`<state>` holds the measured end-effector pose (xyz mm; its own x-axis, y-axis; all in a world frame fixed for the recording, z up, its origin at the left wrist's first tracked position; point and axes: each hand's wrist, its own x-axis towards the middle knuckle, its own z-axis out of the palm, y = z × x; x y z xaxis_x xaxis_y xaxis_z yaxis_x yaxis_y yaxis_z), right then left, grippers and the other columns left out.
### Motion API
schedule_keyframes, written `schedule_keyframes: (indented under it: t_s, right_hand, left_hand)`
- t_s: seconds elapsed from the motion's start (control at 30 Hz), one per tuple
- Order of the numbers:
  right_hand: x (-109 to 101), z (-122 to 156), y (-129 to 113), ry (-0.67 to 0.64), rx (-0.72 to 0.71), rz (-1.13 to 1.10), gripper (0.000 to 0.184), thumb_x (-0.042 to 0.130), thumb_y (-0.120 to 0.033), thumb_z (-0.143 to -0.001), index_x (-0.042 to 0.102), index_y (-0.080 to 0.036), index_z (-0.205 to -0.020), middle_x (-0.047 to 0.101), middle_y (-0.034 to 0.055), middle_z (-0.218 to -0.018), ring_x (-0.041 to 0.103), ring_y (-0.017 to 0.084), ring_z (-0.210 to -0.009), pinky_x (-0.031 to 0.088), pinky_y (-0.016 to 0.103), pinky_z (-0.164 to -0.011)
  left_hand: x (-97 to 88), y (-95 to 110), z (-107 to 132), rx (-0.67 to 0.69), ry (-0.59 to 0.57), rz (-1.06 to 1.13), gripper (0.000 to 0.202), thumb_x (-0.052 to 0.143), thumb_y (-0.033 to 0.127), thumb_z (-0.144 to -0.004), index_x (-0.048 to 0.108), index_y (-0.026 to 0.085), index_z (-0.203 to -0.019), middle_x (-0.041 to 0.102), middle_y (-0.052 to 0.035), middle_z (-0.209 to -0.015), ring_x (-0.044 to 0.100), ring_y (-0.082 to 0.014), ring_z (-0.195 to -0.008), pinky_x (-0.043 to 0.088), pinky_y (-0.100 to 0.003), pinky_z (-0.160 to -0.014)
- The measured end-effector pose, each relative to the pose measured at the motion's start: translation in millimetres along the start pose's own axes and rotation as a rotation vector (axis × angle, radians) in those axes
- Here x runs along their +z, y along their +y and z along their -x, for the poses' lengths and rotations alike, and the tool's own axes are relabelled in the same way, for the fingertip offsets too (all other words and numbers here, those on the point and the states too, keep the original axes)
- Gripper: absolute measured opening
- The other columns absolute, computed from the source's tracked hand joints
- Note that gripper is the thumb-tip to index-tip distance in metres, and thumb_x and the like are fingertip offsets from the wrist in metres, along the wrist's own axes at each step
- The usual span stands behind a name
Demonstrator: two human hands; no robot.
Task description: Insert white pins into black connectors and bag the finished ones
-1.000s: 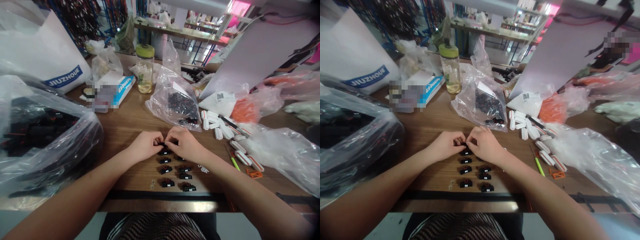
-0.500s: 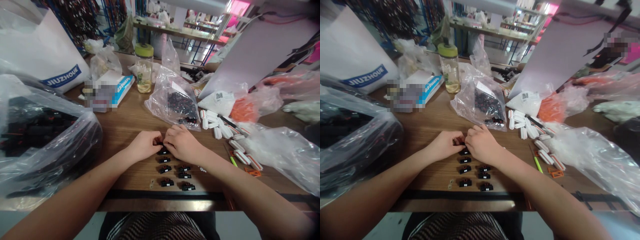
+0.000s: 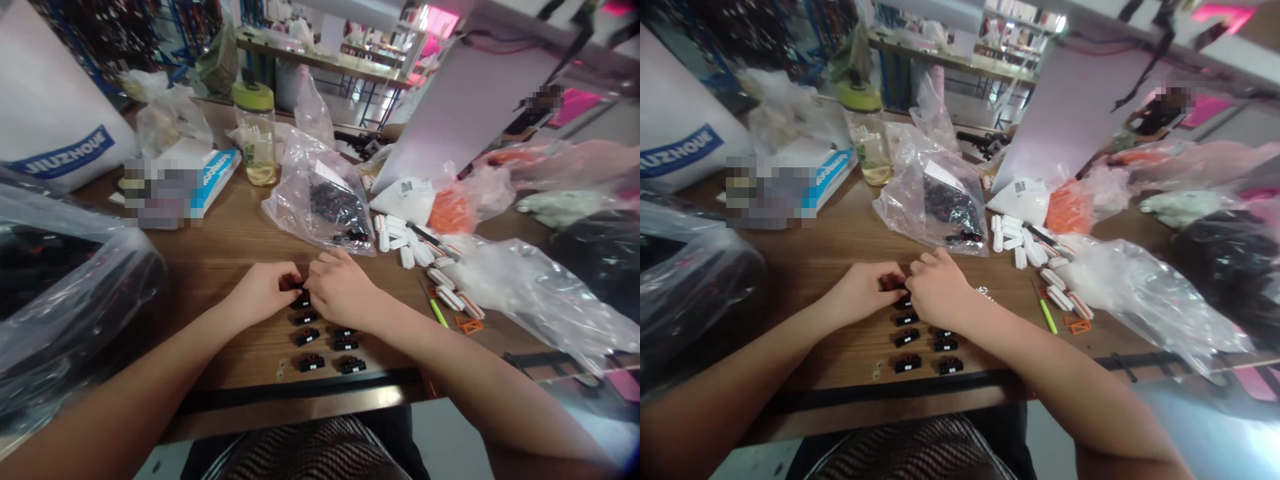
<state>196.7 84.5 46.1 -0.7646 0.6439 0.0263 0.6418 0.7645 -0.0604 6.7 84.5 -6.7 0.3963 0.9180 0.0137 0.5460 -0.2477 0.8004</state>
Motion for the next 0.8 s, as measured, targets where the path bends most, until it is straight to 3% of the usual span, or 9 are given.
schedule_keyframes:
  t_s: [0.1, 0.17, 0.23, 0.3, 0.37, 0.5, 0.6, 0.8]
  right_hand:
    - [-5.5, 17.7, 15.5, 0.083, 0.1, -0.168, 0.024, 0.05, -0.019, -0.087, 0.074, -0.022, -0.091, 0.071, 0.0046, -0.092, 0.06, 0.02, -0.089, 0.038, 0.038, -0.086]
    - [-11.7, 45.6, 34.8, 0.162, 0.255, -0.187, 0.031, 0.046, -0.017, -0.088, 0.073, -0.023, -0.102, 0.072, 0.0043, -0.1, 0.063, 0.019, -0.093, 0.041, 0.037, -0.086]
    - [-18.4, 83.3, 57.1, 0.12, 0.501, -0.055, 0.032, 0.045, -0.018, -0.089, 0.073, -0.021, -0.102, 0.072, 0.0067, -0.098, 0.064, 0.02, -0.084, 0.044, 0.035, -0.075]
    - [-22.1, 123.9, 78.0, -0.012, 0.671, 0.166, 0.029, 0.047, -0.016, -0.085, 0.075, -0.02, -0.094, 0.071, 0.0088, -0.089, 0.064, 0.021, -0.073, 0.042, 0.034, -0.067]
    - [-20.1, 160.2, 93.4, -0.144, 0.599, 0.297, 0.031, 0.049, -0.01, -0.083, 0.075, -0.021, -0.096, 0.07, 0.0085, -0.087, 0.064, 0.02, -0.071, 0.041, 0.034, -0.066]
    - [-1.4, 204.5, 105.4, -0.176, 0.301, 0.359, 0.046, 0.047, -0.002, -0.082, 0.07, -0.02, -0.117, 0.072, 0.0106, -0.099, 0.067, 0.02, -0.076, 0.046, 0.035, -0.075]
    - [11.6, 214.9, 108.2, -0.128, 0.1, 0.38, 0.041, 0.047, -0.002, -0.083, 0.068, -0.013, -0.117, 0.072, 0.0144, -0.107, 0.068, 0.022, -0.087, 0.05, 0.036, -0.08]
    - [10.9, 213.5, 120.0, -0.076, -0.134, 0.407, 0.031, 0.043, -0.004, -0.09, 0.067, -0.009, -0.109, 0.073, 0.0141, -0.094, 0.067, 0.022, -0.077, 0.053, 0.035, -0.071]
  left_hand:
    - [-1.0, 1.3, 1.1, -0.045, -0.008, 0.004, 0.005, 0.067, 0.022, -0.076, 0.067, 0.02, -0.081, 0.066, 0.0032, -0.068, 0.059, -0.0137, -0.06, 0.044, -0.024, -0.058]
    - [-1.8, 1.9, 1.8, -0.086, -0.016, -0.014, 0.007, 0.068, 0.026, -0.076, 0.067, 0.02, -0.081, 0.065, 0.003, -0.066, 0.058, -0.0135, -0.058, 0.042, -0.024, -0.055]
    - [-2.3, 1.6, 2.1, -0.109, -0.024, -0.031, 0.011, 0.07, 0.029, -0.076, 0.066, 0.021, -0.081, 0.065, 0.0026, -0.067, 0.058, -0.0138, -0.058, 0.042, -0.024, -0.055]
    - [-2.4, 0.7, 2.0, -0.111, -0.032, -0.028, 0.012, 0.07, 0.03, -0.076, 0.066, 0.021, -0.082, 0.066, 0.0022, -0.069, 0.059, -0.0144, -0.059, 0.042, -0.024, -0.056]
    - [-2.5, 0.3, 1.5, -0.11, -0.03, -0.032, 0.013, 0.07, 0.03, -0.076, 0.065, 0.021, -0.083, 0.066, 0.002, -0.069, 0.06, -0.0146, -0.06, 0.043, -0.024, -0.056]
    - [-3.3, 2.4, 0.8, -0.12, -0.031, -0.061, 0.013, 0.069, 0.03, -0.077, 0.066, 0.021, -0.085, 0.066, 0.0019, -0.07, 0.057, -0.0136, -0.057, 0.04, -0.024, -0.054]
    - [-3.9, 4.3, 0.9, -0.12, -0.038, -0.053, 0.012, 0.068, 0.029, -0.077, 0.066, 0.02, -0.085, 0.066, 0.0017, -0.07, 0.058, -0.0135, -0.058, 0.041, -0.024, -0.055]
    - [-2.5, 3.3, 0.9, -0.122, -0.018, -0.047, 0.011, 0.068, 0.027, -0.077, 0.066, 0.02, -0.084, 0.065, 0.002, -0.07, 0.057, -0.0125, -0.059, 0.041, -0.024, -0.058]
